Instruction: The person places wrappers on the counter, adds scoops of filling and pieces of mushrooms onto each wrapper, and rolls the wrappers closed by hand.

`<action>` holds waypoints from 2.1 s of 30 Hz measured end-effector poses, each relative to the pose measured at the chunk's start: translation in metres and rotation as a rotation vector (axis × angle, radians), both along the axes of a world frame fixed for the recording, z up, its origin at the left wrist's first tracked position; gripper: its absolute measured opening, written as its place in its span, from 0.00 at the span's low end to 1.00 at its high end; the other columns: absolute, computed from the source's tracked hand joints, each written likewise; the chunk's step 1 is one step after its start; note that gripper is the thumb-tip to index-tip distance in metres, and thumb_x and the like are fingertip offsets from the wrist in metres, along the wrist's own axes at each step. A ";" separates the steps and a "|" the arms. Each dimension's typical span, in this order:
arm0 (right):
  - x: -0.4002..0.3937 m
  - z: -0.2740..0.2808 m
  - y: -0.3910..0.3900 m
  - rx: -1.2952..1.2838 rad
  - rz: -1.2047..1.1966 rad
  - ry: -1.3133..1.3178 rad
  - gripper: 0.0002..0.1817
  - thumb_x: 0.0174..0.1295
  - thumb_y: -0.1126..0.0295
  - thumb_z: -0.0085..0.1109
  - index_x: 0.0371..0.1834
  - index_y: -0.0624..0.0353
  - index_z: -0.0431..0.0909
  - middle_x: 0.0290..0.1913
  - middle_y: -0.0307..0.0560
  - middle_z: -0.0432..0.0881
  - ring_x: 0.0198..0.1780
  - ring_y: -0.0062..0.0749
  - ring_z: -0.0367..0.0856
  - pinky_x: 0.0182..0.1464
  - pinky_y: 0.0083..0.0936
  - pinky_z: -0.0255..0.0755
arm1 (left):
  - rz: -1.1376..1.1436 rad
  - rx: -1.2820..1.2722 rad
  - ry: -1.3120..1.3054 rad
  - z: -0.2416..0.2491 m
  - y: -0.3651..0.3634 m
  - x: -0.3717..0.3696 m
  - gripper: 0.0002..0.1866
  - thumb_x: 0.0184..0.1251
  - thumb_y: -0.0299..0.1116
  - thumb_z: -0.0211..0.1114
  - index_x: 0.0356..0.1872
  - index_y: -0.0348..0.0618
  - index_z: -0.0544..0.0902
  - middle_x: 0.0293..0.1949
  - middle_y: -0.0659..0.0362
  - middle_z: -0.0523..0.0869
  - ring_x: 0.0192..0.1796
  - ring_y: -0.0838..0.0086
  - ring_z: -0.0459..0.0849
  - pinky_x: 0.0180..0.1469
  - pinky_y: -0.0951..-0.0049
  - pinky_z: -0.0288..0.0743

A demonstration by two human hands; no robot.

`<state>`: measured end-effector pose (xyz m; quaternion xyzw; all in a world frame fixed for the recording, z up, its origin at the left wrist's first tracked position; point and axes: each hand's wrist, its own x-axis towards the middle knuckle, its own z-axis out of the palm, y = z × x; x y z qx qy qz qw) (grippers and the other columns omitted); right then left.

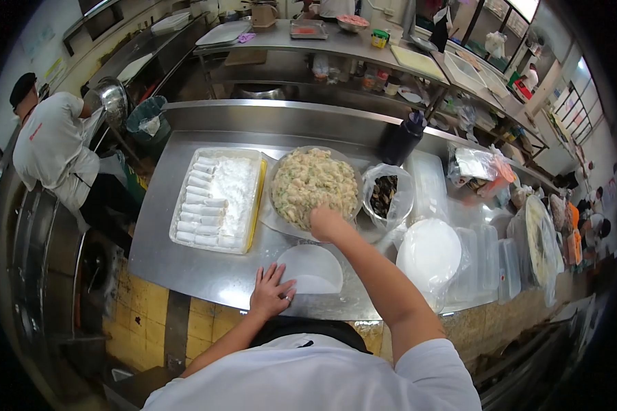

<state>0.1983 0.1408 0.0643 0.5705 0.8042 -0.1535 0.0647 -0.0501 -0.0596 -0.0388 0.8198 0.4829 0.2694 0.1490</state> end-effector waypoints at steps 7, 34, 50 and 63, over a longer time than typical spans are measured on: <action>-0.015 0.025 -0.011 0.032 0.010 0.026 0.14 0.62 0.76 0.61 0.45 0.69 0.92 0.48 0.71 0.92 0.53 0.65 0.93 0.57 0.50 0.88 | 0.013 0.005 -0.016 0.000 -0.002 0.000 0.17 0.65 0.46 0.79 0.54 0.62 0.97 0.78 0.49 0.81 0.82 0.44 0.74 0.82 0.26 0.60; 0.012 0.047 0.004 -0.355 0.006 0.336 0.12 0.70 0.70 0.63 0.45 0.62 0.95 0.41 0.53 0.95 0.44 0.40 0.93 0.49 0.37 0.84 | 0.012 0.008 -0.021 0.004 -0.004 0.002 0.15 0.66 0.45 0.79 0.53 0.62 0.97 0.77 0.51 0.83 0.82 0.48 0.74 0.84 0.29 0.59; -0.014 -0.055 -0.188 0.045 0.152 0.431 0.19 0.63 0.71 0.72 0.57 0.63 0.89 0.51 0.59 0.90 0.55 0.59 0.88 0.59 0.48 0.83 | 0.007 -0.045 -0.039 0.006 -0.002 0.001 0.18 0.64 0.44 0.79 0.55 0.57 0.97 0.77 0.50 0.82 0.83 0.48 0.74 0.85 0.30 0.57; -0.024 -0.069 -0.200 0.269 0.122 0.454 0.11 0.59 0.74 0.73 0.44 0.56 0.94 0.46 0.48 0.88 0.51 0.48 0.84 0.57 0.40 0.81 | -0.008 -0.106 -0.075 0.006 -0.001 -0.003 0.20 0.64 0.44 0.79 0.57 0.58 0.97 0.78 0.51 0.81 0.84 0.50 0.71 0.87 0.34 0.54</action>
